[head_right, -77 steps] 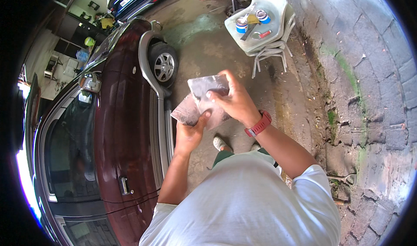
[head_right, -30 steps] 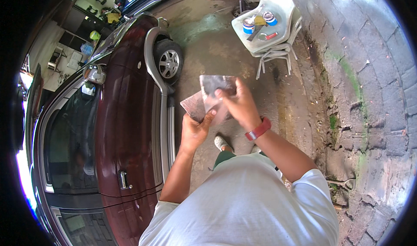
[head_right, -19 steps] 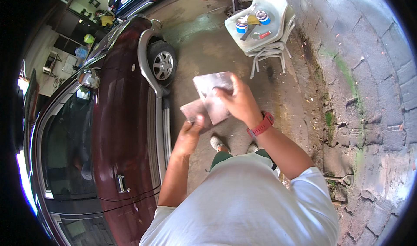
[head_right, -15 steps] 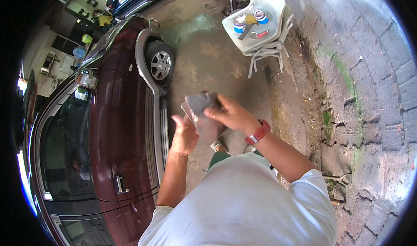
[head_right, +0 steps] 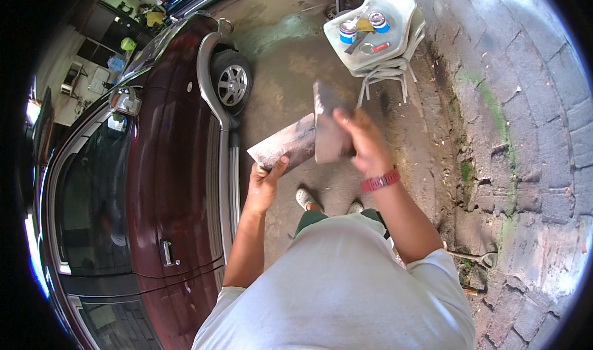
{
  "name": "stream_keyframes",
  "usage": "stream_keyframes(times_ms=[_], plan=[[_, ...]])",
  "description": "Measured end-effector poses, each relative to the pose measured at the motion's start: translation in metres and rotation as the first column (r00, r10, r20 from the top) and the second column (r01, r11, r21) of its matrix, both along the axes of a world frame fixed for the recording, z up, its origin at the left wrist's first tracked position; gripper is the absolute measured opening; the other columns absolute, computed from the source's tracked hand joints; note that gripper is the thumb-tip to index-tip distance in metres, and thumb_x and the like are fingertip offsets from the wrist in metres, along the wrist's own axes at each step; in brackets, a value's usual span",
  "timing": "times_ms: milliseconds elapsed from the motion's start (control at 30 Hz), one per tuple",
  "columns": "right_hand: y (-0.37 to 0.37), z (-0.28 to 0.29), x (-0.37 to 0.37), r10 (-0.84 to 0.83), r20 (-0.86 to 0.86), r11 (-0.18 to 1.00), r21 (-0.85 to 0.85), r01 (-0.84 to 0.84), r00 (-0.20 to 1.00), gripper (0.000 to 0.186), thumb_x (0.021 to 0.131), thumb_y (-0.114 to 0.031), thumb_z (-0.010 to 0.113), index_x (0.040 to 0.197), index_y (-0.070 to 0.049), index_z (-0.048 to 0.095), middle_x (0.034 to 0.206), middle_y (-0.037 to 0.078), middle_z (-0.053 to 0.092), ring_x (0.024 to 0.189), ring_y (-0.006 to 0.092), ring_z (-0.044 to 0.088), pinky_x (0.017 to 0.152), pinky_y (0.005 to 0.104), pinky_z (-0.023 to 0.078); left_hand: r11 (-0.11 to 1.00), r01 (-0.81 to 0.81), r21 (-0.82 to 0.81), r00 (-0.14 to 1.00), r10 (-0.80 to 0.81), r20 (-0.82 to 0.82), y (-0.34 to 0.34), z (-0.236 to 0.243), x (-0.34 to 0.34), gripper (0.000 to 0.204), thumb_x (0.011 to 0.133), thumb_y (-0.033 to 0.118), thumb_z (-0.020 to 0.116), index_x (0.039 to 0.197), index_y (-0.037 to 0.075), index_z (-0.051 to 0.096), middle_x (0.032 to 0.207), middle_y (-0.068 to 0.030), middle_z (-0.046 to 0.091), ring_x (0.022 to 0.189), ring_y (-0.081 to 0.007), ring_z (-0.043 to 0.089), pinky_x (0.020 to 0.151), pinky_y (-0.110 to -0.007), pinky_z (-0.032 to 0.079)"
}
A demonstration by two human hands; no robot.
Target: The person sands the rear quarter panel of a maroon car using a sanding block. They repeatedly rub the sandpaper against the surface, focusing on a specific area near the taillight. The person occasionally pauses to inspect the sandpaper and the car's surface before resuming the sanding motion.
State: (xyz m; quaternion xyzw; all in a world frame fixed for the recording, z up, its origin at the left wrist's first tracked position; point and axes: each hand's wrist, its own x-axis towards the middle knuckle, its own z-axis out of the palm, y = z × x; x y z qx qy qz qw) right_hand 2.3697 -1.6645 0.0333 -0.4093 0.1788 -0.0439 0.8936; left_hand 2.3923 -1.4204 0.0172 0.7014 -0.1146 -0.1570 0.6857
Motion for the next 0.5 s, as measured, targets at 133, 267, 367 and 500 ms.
stream_keyframes(times_ms=[133,267,367,500], plan=[[-0.001,-0.039,0.017,-0.132,0.166,0.75,-0.627,0.208,0.977,0.041,0.096,-0.018,0.074,0.129,-0.003,0.055,0.12,0.008,0.067,0.107,0.0141,0.064,0.093,0.0332,0.054,0.992,0.101,-0.07,0.994,-0.104,-0.039,-0.018,0.01,-0.002,0.023,0.103,0.014,0.066,0.121,0.0,0.068,0.108,0.0017,0.07,0.099,-0.0087,0.059,0.088,-0.026,0.047],[0.009,-0.031,0.007,0.245,0.176,0.617,-0.786,-0.014,0.953,0.056,0.09,-0.032,0.08,0.128,0.002,0.056,0.12,0.022,0.067,0.115,0.0246,0.064,0.102,0.0406,0.05,0.981,0.185,0.052,0.982,-0.187,0.025,-0.013,-0.002,-0.001,0.028,0.103,0.011,0.064,0.129,0.0,0.064,0.117,-0.0023,0.069,0.105,-0.0105,0.06,0.09,-0.028,0.051],[-0.003,-0.046,0.024,-0.183,0.108,0.91,-0.358,0.21,0.977,0.052,0.091,-0.025,0.079,0.129,0.002,0.056,0.117,0.016,0.069,0.109,0.0223,0.066,0.095,0.0365,0.053,0.997,0.057,0.049,0.99,-0.062,0.127,-0.028,0.006,-0.011,0.026,0.103,0.011,0.065,0.126,-0.001,0.065,0.111,-0.0023,0.07,0.099,-0.0096,0.061,0.087,-0.027,0.051],[0.024,-0.041,0.014,0.113,0.241,0.704,-0.704,0.094,0.964,0.06,0.091,-0.028,0.08,0.131,0.008,0.053,0.107,0.017,0.072,0.099,0.0241,0.069,0.088,0.0369,0.055,0.973,0.108,0.202,0.993,-0.113,0.013,-0.028,0.008,-0.009,0.025,0.101,0.011,0.066,0.123,-0.001,0.066,0.106,-0.0024,0.071,0.096,-0.0103,0.063,0.085,-0.028,0.051]])
